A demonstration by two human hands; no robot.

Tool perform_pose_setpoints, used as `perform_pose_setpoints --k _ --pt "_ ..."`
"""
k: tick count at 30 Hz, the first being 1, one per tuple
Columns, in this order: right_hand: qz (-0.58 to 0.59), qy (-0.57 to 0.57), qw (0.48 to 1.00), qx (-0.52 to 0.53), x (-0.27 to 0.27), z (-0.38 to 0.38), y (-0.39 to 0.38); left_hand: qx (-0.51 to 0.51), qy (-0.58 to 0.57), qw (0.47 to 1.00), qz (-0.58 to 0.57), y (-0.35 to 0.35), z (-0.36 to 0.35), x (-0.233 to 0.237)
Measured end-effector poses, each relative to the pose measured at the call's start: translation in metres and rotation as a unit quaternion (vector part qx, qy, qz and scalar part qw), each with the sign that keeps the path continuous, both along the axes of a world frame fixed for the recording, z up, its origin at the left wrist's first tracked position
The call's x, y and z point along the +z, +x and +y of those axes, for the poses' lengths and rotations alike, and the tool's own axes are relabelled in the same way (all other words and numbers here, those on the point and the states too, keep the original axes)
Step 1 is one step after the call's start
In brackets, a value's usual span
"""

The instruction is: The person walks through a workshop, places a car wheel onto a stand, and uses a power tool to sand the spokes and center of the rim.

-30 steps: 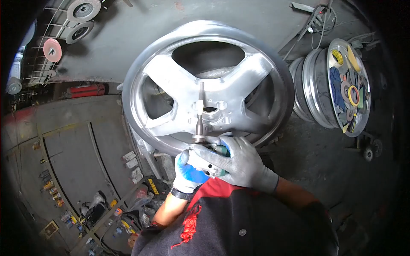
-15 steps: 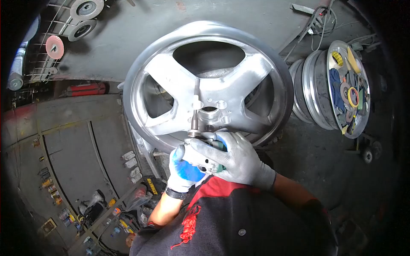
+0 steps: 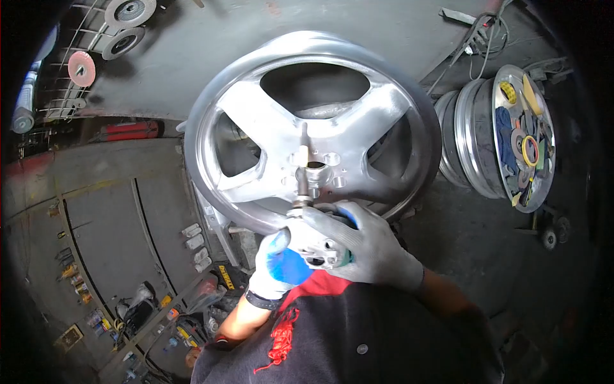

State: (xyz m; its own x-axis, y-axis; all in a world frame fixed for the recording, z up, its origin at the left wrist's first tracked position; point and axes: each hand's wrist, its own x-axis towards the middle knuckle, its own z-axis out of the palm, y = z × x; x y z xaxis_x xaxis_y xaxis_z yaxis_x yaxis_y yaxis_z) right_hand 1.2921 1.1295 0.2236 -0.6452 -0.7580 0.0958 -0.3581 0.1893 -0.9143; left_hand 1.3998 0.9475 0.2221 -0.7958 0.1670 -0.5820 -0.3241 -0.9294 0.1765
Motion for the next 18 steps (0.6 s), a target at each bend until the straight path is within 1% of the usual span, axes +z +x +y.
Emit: perform_pose_setpoints --k 2,4,6,7,8,9,10,12,16,18 --pt "-0.013 0.006 0.999 0.038 0.0 -0.007 -0.004 0.016 -0.027 1.0 0.0 -0.009 -0.004 0.013" --pt "-0.012 -0.015 0.999 0.03 -0.001 -0.008 -0.004 0.006 -0.024 1.0 0.018 -0.01 -0.006 0.013" --pt "-0.045 -0.01 0.999 0.019 0.003 -0.001 -0.004 -0.022 -0.041 0.999 0.0 -0.01 -0.003 0.013" --pt "-0.045 -0.008 0.999 0.017 0.005 0.004 -0.003 -0.021 0.004 1.0 0.015 -0.008 0.0 0.008" --pt "-0.029 0.0 1.0 -0.01 0.006 0.009 0.0 -0.023 0.006 1.0 0.015 -0.008 0.004 0.006" --pt "-0.012 0.008 0.999 -0.036 0.007 0.014 0.002 -0.039 0.004 0.999 -0.01 -0.009 0.008 0.006" --pt "-0.011 0.009 0.999 -0.037 0.008 0.017 0.002 -0.054 0.001 0.998 -0.036 -0.011 0.011 0.006" --pt "-0.015 0.022 0.999 -0.043 0.009 0.02 0.002 -0.059 0.018 0.997 -0.036 -0.013 0.012 0.009" --pt "-0.03 0.009 0.999 -0.015 0.013 0.001 -0.005 -0.016 -0.016 1.0 -0.018 -0.012 -0.001 0.019" --pt "-0.057 -0.003 0.998 0.021 0.012 -0.007 -0.008 -0.001 -0.037 0.999 -0.018 -0.012 -0.008 0.024"
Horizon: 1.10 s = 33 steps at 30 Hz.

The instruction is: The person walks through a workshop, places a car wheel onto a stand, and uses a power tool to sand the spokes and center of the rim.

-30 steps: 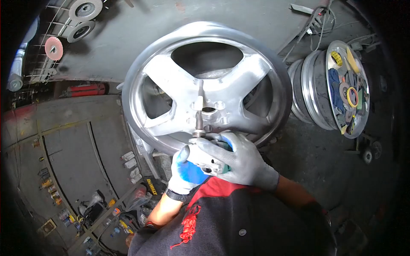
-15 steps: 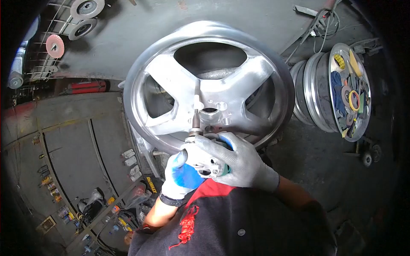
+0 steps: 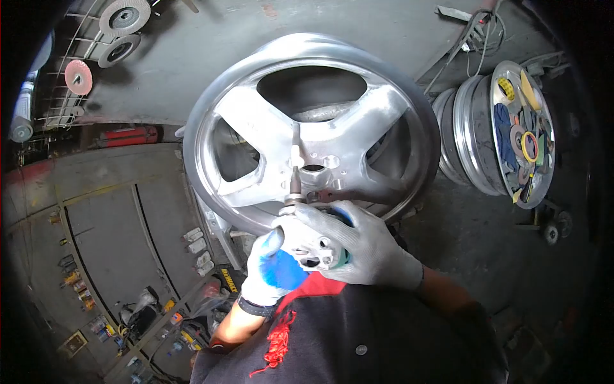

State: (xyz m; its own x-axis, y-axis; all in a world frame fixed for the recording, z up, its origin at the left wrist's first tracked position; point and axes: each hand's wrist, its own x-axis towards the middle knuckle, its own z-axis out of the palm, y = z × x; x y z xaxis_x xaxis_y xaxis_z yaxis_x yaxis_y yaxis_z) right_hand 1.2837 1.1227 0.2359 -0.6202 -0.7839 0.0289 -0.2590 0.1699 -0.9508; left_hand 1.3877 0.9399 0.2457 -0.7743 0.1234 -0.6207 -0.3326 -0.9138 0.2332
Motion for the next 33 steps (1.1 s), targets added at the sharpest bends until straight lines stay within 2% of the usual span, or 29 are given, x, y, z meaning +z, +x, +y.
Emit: perform_pose_setpoints --k 5,8,10,11,16,18,21,23,29,31,33 --pt "0.01 0.003 1.0 -0.006 -0.005 0.011 0.0 -0.024 0.022 0.999 -0.009 -0.008 0.008 0.001" --pt "0.027 0.009 0.998 -0.054 0.0 0.022 0.004 -0.042 0.031 0.998 -0.02 -0.01 0.019 -0.002" --pt "0.031 0.028 0.998 -0.056 0.001 0.024 0.004 -0.034 0.05 0.998 -0.015 -0.007 0.02 -0.006" --pt "0.032 0.027 0.998 -0.055 0.001 0.022 0.003 -0.015 0.098 0.995 0.019 -0.01 0.018 -0.002" --pt "0.004 -0.006 1.0 0.009 -0.003 0.002 -0.005 0.014 0.033 0.999 0.002 -0.01 0.007 0.011" --pt "0.009 -0.022 1.0 -0.003 -0.006 0.002 -0.004 -0.005 0.017 1.0 0.024 -0.015 0.007 0.013" --pt "-0.021 -0.011 1.0 -0.017 -0.002 0.015 -0.001 -0.005 0.057 0.998 0.009 -0.019 0.018 0.012" --pt "0.018 -0.008 0.998 -0.066 -0.003 0.024 0.003 -0.012 0.083 0.996 -0.002 -0.019 0.023 0.006" --pt "-0.05 -0.009 0.999 -0.007 0.005 0.013 -0.007 0.004 0.031 0.999 -0.009 -0.019 0.016 0.019" --pt "-0.049 -0.03 0.998 0.0 0.0 0.003 -0.009 0.02 -0.022 1.0 -0.007 -0.02 0.013 0.024" --pt "-0.04 -0.049 0.998 -0.003 -0.005 0.001 -0.007 0.011 -0.016 1.0 0.003 -0.024 0.014 0.027"
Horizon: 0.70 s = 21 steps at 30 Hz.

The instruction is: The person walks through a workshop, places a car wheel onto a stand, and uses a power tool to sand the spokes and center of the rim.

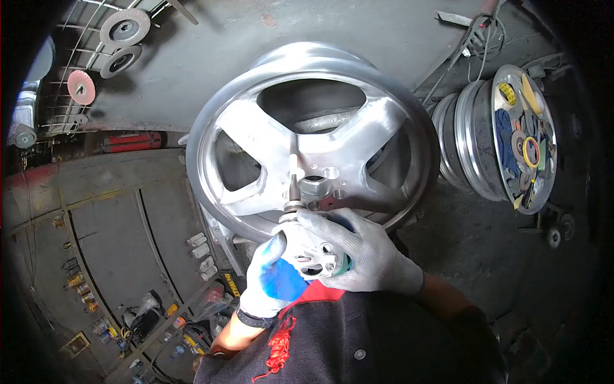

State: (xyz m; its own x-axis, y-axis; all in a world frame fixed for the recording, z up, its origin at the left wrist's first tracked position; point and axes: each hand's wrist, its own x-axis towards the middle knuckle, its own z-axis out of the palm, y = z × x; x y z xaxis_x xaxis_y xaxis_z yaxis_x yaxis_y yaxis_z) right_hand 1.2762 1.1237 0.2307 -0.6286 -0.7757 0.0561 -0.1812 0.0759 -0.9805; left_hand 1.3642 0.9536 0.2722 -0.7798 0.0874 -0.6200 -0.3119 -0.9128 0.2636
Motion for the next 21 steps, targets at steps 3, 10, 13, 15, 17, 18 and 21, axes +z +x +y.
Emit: perform_pose_setpoints --k 3,10,13,15,17,18,21 --pt "-0.002 0.042 0.999 -0.006 0.0 0.013 0.002 -0.013 0.026 1.0 0.003 -0.004 0.007 -0.004" --pt "0.021 0.055 0.997 -0.045 0.005 0.023 0.002 -0.019 0.065 0.997 -0.027 -0.003 0.013 -0.011" --pt "0.015 0.03 0.999 -0.021 0.005 0.007 -0.002 0.006 0.028 1.0 -0.01 -0.002 0.004 -0.003" --pt "0.003 0.012 1.0 -0.001 0.001 0.0 -0.003 0.008 0.003 1.0 -0.02 0.001 -0.001 -0.005" --pt "-0.007 0.012 1.0 -0.004 0.001 0.002 -0.003 -0.004 -0.008 1.0 -0.017 -0.007 0.0 0.001" --pt "-0.007 0.027 1.0 -0.008 0.002 0.007 -0.002 -0.011 0.014 1.0 -0.023 -0.007 0.001 0.0" --pt "0.019 0.051 0.998 -0.035 0.002 0.023 0.003 -0.033 0.062 0.997 -0.033 -0.009 0.011 -0.01"
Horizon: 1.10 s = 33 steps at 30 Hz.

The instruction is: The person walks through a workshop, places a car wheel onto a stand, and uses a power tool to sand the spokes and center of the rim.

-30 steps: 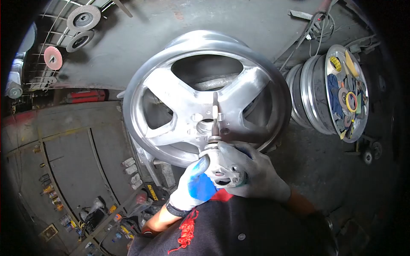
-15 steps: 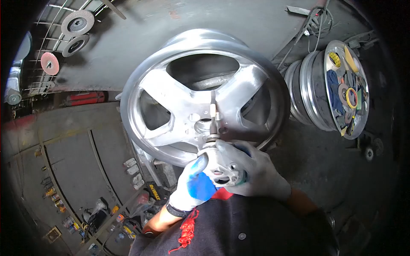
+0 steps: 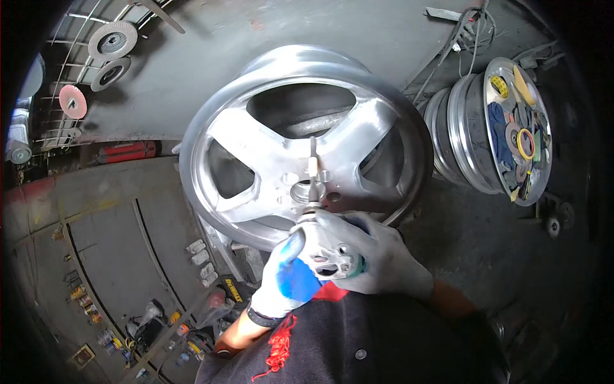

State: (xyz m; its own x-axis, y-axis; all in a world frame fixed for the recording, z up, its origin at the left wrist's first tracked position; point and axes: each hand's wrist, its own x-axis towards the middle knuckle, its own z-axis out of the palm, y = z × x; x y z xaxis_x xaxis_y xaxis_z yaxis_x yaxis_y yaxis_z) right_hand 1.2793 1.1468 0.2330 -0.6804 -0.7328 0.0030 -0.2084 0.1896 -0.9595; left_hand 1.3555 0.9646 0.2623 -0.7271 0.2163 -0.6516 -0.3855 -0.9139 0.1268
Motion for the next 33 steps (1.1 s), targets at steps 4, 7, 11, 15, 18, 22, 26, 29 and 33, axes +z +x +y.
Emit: perform_pose_setpoints --k 4,7,11,15,18,22,26,29,33 --pt "0.004 0.018 1.0 -0.002 0.007 -0.002 -0.003 0.006 0.012 1.0 0.0 0.001 -0.001 0.001" --pt "-0.024 -0.005 0.999 0.04 0.002 -0.016 -0.007 0.027 -0.022 0.999 0.006 0.005 -0.01 0.003" --pt "-0.033 0.006 0.998 0.051 -0.001 -0.013 -0.009 0.017 -0.057 0.998 -0.001 0.004 -0.008 0.002" --pt "0.006 0.025 1.0 0.01 0.009 0.0 -0.007 0.007 -0.024 0.999 -0.02 -0.001 0.003 0.003" --pt "-0.025 0.031 0.998 0.037 0.011 -0.007 -0.011 0.027 -0.025 0.999 -0.027 -0.004 0.0 0.006" --pt "-0.008 -0.015 0.999 0.05 0.002 -0.018 -0.013 0.043 -0.052 0.998 -0.003 -0.004 -0.006 0.01" --pt "-0.029 0.013 0.999 0.025 0.0 -0.003 -0.009 0.026 -0.043 0.999 -0.018 -0.008 0.003 0.007" --pt "-0.015 0.037 0.999 -0.006 0.003 0.013 -0.009 -0.035 -0.045 0.998 -0.012 -0.01 0.012 -0.003" --pt "0.001 0.033 0.999 -0.02 0.011 0.016 -0.015 -0.031 -0.014 0.999 -0.003 -0.011 0.013 -0.006"
